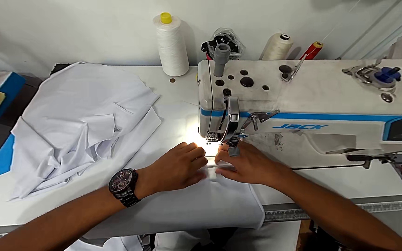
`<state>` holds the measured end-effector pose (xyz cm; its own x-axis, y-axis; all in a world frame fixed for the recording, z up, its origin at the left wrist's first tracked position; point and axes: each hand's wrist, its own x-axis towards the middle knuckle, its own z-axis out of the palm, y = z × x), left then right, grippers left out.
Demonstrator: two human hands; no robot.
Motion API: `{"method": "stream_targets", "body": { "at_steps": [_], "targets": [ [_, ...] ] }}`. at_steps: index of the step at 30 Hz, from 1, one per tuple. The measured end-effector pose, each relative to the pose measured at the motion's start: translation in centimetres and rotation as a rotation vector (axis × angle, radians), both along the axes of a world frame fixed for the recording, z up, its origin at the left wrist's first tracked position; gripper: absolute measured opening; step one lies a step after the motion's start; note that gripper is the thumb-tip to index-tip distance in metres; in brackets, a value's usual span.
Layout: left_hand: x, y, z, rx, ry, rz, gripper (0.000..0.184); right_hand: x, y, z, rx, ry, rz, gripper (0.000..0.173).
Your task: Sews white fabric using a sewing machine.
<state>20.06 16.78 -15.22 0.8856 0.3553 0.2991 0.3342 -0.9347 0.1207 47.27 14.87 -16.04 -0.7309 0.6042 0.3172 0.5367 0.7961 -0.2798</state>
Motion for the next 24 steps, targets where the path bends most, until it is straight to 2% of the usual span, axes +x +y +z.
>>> {"method": "stream_targets", "body": {
  "at_steps": [3,6,9,14,17,19,24],
  "targets": [
    [-0.3,0.0,-1.0,0.002,-0.091,0.015,0.039,0.4,-0.5,-0.4,0.071,-0.011,-0.003,0.037],
    [-0.6,-0.3,-1.4,0.041,-0.131,-0.010,0.038,0.6,-0.8,-1.0,0.130,0.036,0.013,0.035],
    [-0.6,-0.6,-1.5,0.098,-0.116,-0.067,0.036,0.3,-0.8,-1.3,0.146,0.048,0.047,0.028],
    [-0.4,-1.4,-1.2,0.144,-0.054,-0.081,0.051,0.2,-1.2,-0.7,0.158,0.001,0.059,0.031],
    [-0.1,-1.9,-1.1,0.133,-0.059,-0.051,0.041,-0.2,-2.1,-0.5,0.198,-0.061,0.027,0.046],
    [0.2,-2.3,-1.0,0.117,-0.091,-0.029,0.033,-0.5,-2.6,-0.5,0.203,-0.078,-0.015,0.049],
    [0.4,-2.3,-0.8,-0.103,-0.195,0.080,0.031,-1.0,-3.0,-0.6,0.170,-0.048,-0.104,0.031]
  ]
}}
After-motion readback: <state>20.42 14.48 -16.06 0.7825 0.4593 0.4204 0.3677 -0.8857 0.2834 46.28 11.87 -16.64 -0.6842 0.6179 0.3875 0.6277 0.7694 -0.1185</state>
